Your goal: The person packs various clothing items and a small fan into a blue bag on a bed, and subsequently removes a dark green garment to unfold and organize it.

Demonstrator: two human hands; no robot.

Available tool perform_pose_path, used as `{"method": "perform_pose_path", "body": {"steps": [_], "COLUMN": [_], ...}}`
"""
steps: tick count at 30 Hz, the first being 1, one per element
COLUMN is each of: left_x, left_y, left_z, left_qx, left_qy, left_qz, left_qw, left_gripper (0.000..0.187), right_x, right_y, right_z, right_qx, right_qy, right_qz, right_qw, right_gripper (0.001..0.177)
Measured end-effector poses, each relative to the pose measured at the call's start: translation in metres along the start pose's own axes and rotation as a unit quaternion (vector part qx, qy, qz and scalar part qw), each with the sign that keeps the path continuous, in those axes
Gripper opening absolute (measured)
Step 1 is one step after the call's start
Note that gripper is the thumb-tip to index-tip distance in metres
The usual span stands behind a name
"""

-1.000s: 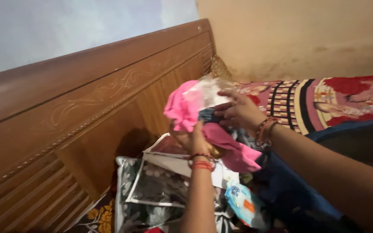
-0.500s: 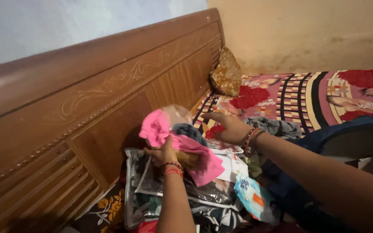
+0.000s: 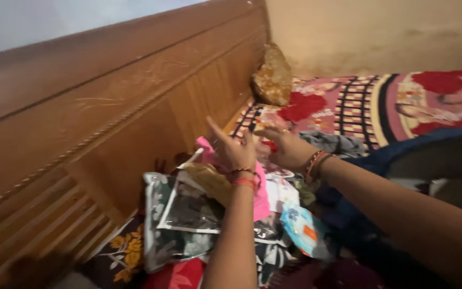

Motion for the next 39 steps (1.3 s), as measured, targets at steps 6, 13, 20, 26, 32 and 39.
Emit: {"method": "perform_pose_path", "body": {"steps": [6, 13, 20, 26, 32, 39], "left_x": [0.059, 0.119, 0.168, 0.2, 0.242, 0.28], "left_y": [-0.085, -0.141, -0.186, -0.213, -0.213, -0.18], "left_z": [-0.06, -0.144, -0.237, -0.309, -0.366, -0.411], "left_qx": [0.095, 0.102, 0.179, 0.158, 0.124, 0.054], "left_qy": [0.052, 0.194, 0.28, 0.431, 0.547, 0.63], "left_qz": [-0.131, -0.192, -0.236, -0.231, -0.162, -0.082], "left_qw": [0.986, 0.957, 0.913, 0.858, 0.812, 0.771], "left_gripper": [0.091, 0.079, 0.054, 0.043, 0.041, 0.046], "right_x": [-0.04, -0.107, -0.134, -0.173, -0.165, -0.116], "right_y": [-0.06, -0.097, -0.167, -0.226, -0.272, -0.303], "right_z": [-0.05, -0.147, -0.277, -0.407, -0.527, -0.594], "right_qx": [0.073, 0.191, 0.326, 0.431, 0.592, 0.736], "right_qy": [-0.096, -0.182, -0.266, -0.272, -0.18, 0.025], "right_qz": [-0.002, -0.019, 0.16, 0.001, -0.084, -0.138], "right_qw": [0.993, 0.964, 0.893, 0.861, 0.781, 0.663], "right_gripper": [0.063, 0.051, 0.042, 0.031, 0.035, 0.074]}}
Point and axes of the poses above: each hand's wrist, its own z-axis towards the middle knuckle, its own x-axis out of the palm, y = z × x, the point moved 4 cm from there along z, towards the middle knuckle, and after that the axes turned 4 degrees about -x, right-handed, at the moved point
